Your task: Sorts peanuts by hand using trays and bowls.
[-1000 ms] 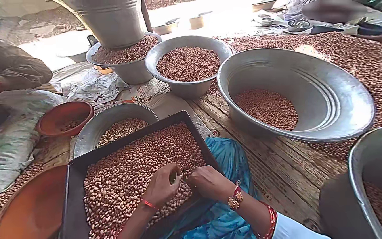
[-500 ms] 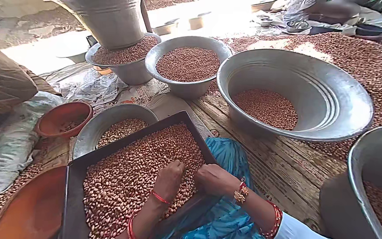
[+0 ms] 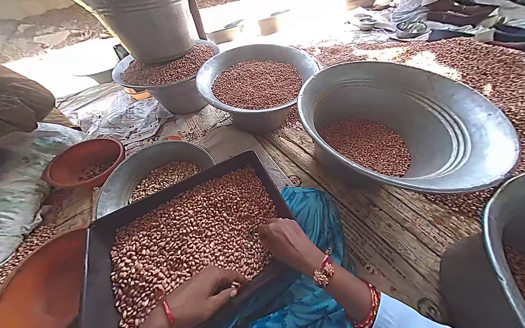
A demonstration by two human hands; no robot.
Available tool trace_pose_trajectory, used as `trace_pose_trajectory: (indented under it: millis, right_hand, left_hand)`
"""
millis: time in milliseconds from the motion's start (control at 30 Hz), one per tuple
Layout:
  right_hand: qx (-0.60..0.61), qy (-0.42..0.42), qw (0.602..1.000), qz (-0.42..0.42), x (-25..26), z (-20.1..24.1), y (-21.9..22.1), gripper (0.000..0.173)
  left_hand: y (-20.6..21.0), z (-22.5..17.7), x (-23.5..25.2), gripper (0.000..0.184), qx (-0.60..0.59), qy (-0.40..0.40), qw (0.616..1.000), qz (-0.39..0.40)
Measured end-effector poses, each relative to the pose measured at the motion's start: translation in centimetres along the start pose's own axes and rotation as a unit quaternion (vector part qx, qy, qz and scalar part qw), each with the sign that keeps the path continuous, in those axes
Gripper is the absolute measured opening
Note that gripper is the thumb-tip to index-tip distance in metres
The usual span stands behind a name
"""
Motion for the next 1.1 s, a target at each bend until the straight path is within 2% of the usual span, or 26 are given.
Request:
trace_pose_trajectory:
  millis: [100,200,267,367,433,467,533,600,633,667,733,800,833,900,1000,1100]
  right_hand:
    - [-0.034,0.007,0.999,0.021,0.5,0.3,1.2,0.022]
    - [-0.044,0.020,0.998,0.046,0.7,0.8,1.7,0.022]
    - [-0.043,0.031,0.997,0.057,0.4,0.8,1.6,0.024]
    - [-0.018,0.045,0.997,0.058,-0.1,0.1,0.8,0.025]
    - [0.057,0.024,0.998,0.016,-0.7,-0.3,-0.5,0.027]
    - [0.113,0.003,0.993,-0.014,-1.0,-0.4,-1.2,0.027]
    - [0.265,-0.025,0.961,-0.076,-1.4,-1.1,-2.2,0.023]
    - [0.417,-0.021,0.900,-0.123,-1.5,-1.8,-2.6,0.014]
    - [0.461,-0.015,0.877,-0.137,-1.4,-2.0,-2.7,0.013]
    - [0.468,-0.009,0.872,-0.141,-1.4,-2.0,-2.7,0.016]
    - [0.377,-0.004,0.920,-0.109,-1.4,-1.4,-2.7,0.019]
    - [0.223,-0.027,0.974,-0.033,-1.4,0.3,-1.9,0.020]
    - [0.156,-0.044,0.987,0.009,-1.3,1.2,-1.1,0.019]
    - [0.071,-0.074,0.993,0.060,-1.2,2.3,0.7,0.017]
    - [0.021,-0.092,0.992,0.084,-0.9,3.0,2.2,0.017]
    - [0.014,-0.071,0.991,0.115,-0.6,3.1,2.5,0.017]
  left_hand:
    - [1.8,-0.4,1.2,0.040,0.066,-0.028,0.997,0.017]
    - [0.3,0.3,3.3,0.036,0.057,-0.061,0.996,-0.015]
    - [-2.7,0.9,4.0,0.036,0.028,-0.089,0.991,-0.095]
    - [-7.4,2.2,3.1,0.036,0.011,-0.102,0.948,-0.301]
    - [-8.8,2.4,1.3,0.035,0.028,-0.091,0.908,-0.408]
    - [-8.7,2.4,0.6,0.030,0.035,-0.076,0.897,-0.435]
    - [-7.2,1.6,-0.1,0.019,0.045,-0.036,0.904,-0.424]
    - [-4.8,0.3,0.2,0.015,0.070,0.011,0.923,-0.379]
    - [-3.7,-0.3,0.5,0.014,0.094,0.032,0.923,-0.371]
    - [-2.8,-0.7,0.8,0.013,0.119,0.045,0.920,-0.370]
    - [-1.7,-1.3,1.4,0.012,0.157,0.043,0.916,-0.366]
    - [-1.2,-1.6,2.1,0.012,0.188,0.016,0.918,-0.349]
    - [-1.0,-1.7,2.3,0.012,0.200,0.002,0.920,-0.337]
    - [-0.5,-1.7,2.7,0.011,0.226,-0.007,0.915,-0.334]
    - [-0.4,-1.4,2.6,0.010,0.229,-0.004,0.914,-0.334]
    - [-2.4,0.6,1.5,0.016,0.074,0.001,0.941,-0.331]
Point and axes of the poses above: each hand's wrist, its own x-axis towards the middle knuckle, its own y-axis out of the palm, z = x × y, the point moved 8 cm from there along x, towards the middle knuckle, and after that the axes turned 8 degrees about -y, right-handed, at the moved point
